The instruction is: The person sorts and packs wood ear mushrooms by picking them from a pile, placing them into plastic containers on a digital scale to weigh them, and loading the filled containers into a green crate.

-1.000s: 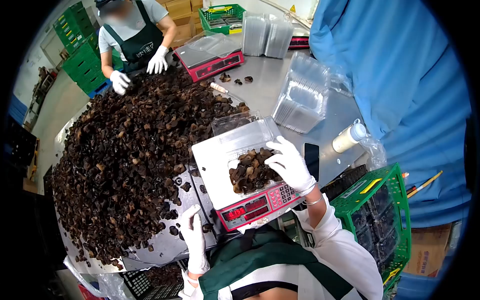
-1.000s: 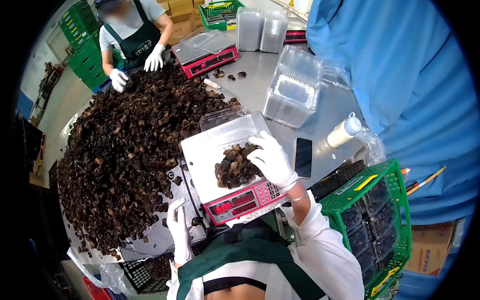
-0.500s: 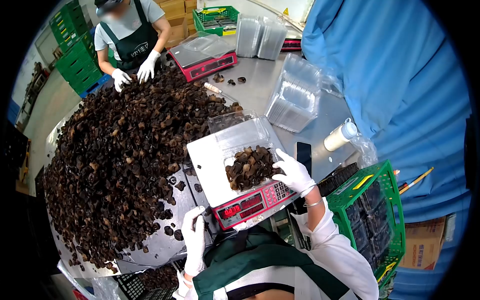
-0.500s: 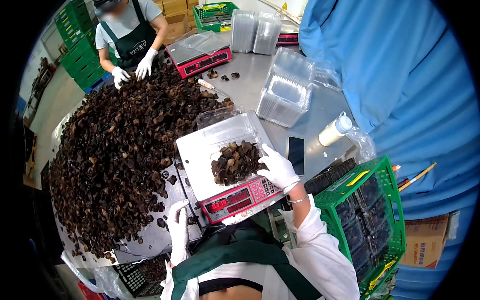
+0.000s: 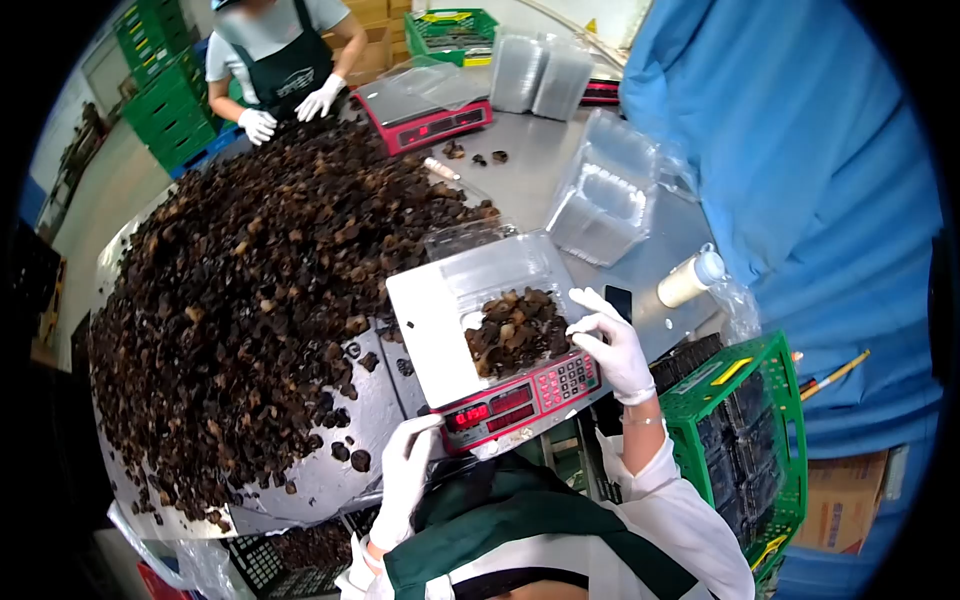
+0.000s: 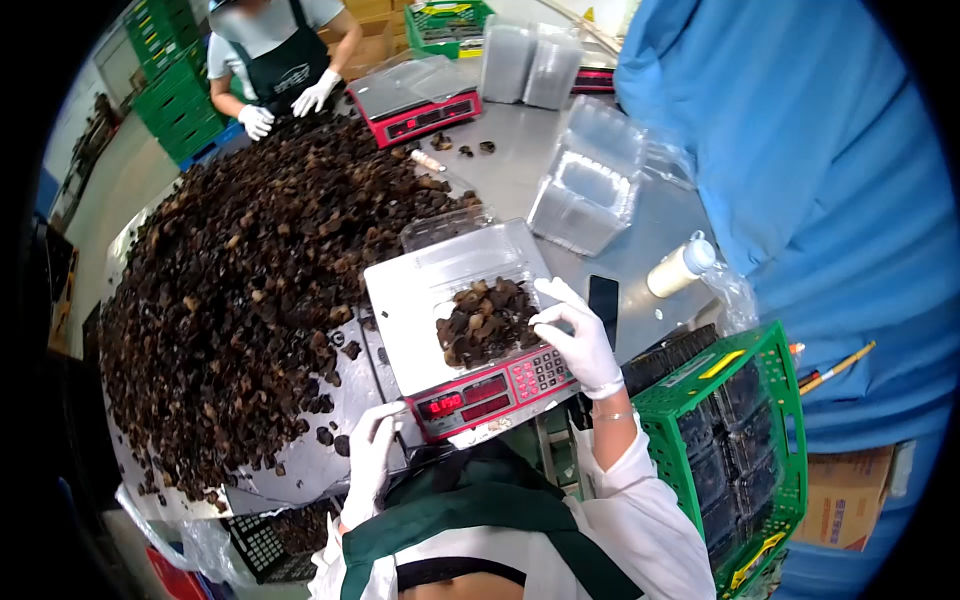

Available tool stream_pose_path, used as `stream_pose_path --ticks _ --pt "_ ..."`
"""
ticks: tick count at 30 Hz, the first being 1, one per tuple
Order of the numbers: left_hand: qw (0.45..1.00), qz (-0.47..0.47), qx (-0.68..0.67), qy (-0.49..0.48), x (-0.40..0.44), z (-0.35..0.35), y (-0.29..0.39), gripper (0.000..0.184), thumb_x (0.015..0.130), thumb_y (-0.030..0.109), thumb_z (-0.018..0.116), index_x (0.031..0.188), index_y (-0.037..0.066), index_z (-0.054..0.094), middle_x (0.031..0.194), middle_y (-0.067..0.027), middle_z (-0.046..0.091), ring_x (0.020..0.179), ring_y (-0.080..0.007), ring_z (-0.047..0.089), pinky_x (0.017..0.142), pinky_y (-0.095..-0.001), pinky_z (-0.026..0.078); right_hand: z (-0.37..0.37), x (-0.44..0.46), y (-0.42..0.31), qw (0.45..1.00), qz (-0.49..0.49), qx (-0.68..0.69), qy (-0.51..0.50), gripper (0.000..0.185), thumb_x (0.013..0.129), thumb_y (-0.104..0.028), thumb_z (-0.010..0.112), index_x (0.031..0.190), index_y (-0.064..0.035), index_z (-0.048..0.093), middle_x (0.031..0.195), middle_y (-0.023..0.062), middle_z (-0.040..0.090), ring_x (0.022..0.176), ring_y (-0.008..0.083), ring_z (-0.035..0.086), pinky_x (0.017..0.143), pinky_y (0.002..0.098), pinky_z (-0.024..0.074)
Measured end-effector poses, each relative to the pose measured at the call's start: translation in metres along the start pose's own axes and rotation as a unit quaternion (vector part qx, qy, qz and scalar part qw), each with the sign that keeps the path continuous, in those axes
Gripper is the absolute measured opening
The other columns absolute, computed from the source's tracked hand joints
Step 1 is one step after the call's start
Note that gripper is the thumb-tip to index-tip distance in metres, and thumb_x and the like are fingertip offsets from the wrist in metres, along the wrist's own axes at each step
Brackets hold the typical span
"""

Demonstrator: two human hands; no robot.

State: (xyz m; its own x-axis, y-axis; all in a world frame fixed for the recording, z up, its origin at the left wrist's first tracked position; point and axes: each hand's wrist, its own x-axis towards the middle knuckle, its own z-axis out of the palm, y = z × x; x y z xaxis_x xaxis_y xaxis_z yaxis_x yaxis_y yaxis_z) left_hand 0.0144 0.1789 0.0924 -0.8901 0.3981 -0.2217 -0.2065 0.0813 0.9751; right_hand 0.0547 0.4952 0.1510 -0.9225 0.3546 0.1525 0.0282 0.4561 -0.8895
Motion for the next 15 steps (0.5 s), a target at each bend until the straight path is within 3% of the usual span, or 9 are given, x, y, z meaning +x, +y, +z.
stream_pose_path --ticks 3,5,6,7,9,11,12,15 --pt "0.968 -0.114 -0.190 -0.116 0.001 0.015 0.011 0.035 0.098 0.022 0.047 0.128 0.004 0.050 0.115 -0.0093 0.060 0.096 -0.0161 0.060 0.086 -0.0295 0.047 0.028 -0.009 -0.024 0.993 0.009 0.097 -0.066 0.009 0.077 -0.005 0.065 0.086 -0.0034 0.068 0.127 0.0127 0.058 0.131 0.0329 0.041 0.108 0.0421 0.0302" --pt "0.884 -0.185 -0.380 -0.199 0.004 0.021 0.002 0.048 0.097 0.034 0.048 0.133 0.003 0.042 0.121 -0.0126 0.056 0.099 -0.0195 0.061 0.082 -0.0296 0.050 0.057 -0.018 -0.036 0.981 -0.121 -0.023 -0.149 0.015 0.078 -0.007 0.066 0.092 -0.0044 0.068 0.123 0.0125 0.060 0.127 0.0327 0.045 0.107 0.0413 0.0333" --pt "0.841 -0.193 -0.449 -0.230 0.002 0.020 0.003 0.054 0.097 0.040 0.046 0.134 0.001 0.039 0.123 -0.0134 0.053 0.096 -0.0191 0.061 0.079 -0.0276 0.051 0.073 -0.021 -0.053 0.968 -0.143 -0.020 -0.205 0.018 0.079 -0.009 0.066 0.097 -0.0053 0.068 0.121 0.0129 0.060 0.124 0.0323 0.048 0.105 0.0407 0.0350" --pt "0.797 -0.213 -0.522 -0.218 0.000 0.021 0.008 0.049 0.098 0.038 0.045 0.130 0.000 0.044 0.114 -0.0124 0.058 0.092 -0.0173 0.061 0.076 -0.0251 0.051 0.088 -0.025 -0.065 0.951 -0.168 -0.018 -0.257 0.022 0.080 -0.011 0.066 0.102 -0.0062 0.068 0.119 0.0132 0.061 0.121 0.0318 0.050 0.104 0.0401 0.0366" --pt "0.789 -0.190 -0.547 -0.205 -0.004 0.007 -0.014 0.040 0.099 0.032 0.045 0.123 0.000 0.050 0.104 -0.0101 0.062 0.087 -0.0153 0.060 0.072 -0.0238 0.051 0.103 -0.027 -0.055 0.919 -0.281 -0.088 -0.262 0.026 0.080 -0.012 0.065 0.105 -0.0027 0.066 0.112 0.0145 0.063 0.107 0.0309 0.059 0.095 0.0401 0.0445" --pt "0.864 -0.162 -0.459 -0.126 -0.014 -0.016 -0.026 0.031 0.098 0.025 0.049 0.116 0.000 0.056 0.095 -0.0073 0.063 0.074 -0.0100 0.055 0.065 -0.0212 0.047 0.111 -0.024 -0.048 0.925 -0.292 -0.112 -0.216 0.024 0.076 -0.012 0.066 0.098 0.0003 0.066 0.106 0.0148 0.065 0.100 0.0309 0.062 0.087 0.0398 0.0490" --pt "0.892 -0.128 -0.422 -0.096 -0.023 -0.031 -0.024 0.030 0.097 0.024 0.050 0.114 0.000 0.057 0.093 -0.0064 0.063 0.073 -0.0089 0.054 0.063 -0.0203 0.045 0.112 -0.018 -0.051 0.903 -0.356 -0.140 -0.196 0.022 0.072 -0.011 0.066 0.090 0.0011 0.065 0.101 0.0143 0.066 0.095 0.0310 0.063 0.079 0.0390 0.0518" --pt "0.943 -0.059 -0.322 0.052 -0.058 -0.091 -0.042 0.027 0.095 0.023 0.053 0.106 0.000 0.061 0.090 -0.0041 0.062 0.074 -0.0068 0.052 0.064 -0.0195 0.042 0.119 -0.014 -0.056 0.927 -0.291 -0.100 -0.213 0.022 0.068 -0.009 0.067 0.088 0.0012 0.065 0.095 0.0136 0.066 0.088 0.0299 0.064 0.074 0.0368 0.0532"
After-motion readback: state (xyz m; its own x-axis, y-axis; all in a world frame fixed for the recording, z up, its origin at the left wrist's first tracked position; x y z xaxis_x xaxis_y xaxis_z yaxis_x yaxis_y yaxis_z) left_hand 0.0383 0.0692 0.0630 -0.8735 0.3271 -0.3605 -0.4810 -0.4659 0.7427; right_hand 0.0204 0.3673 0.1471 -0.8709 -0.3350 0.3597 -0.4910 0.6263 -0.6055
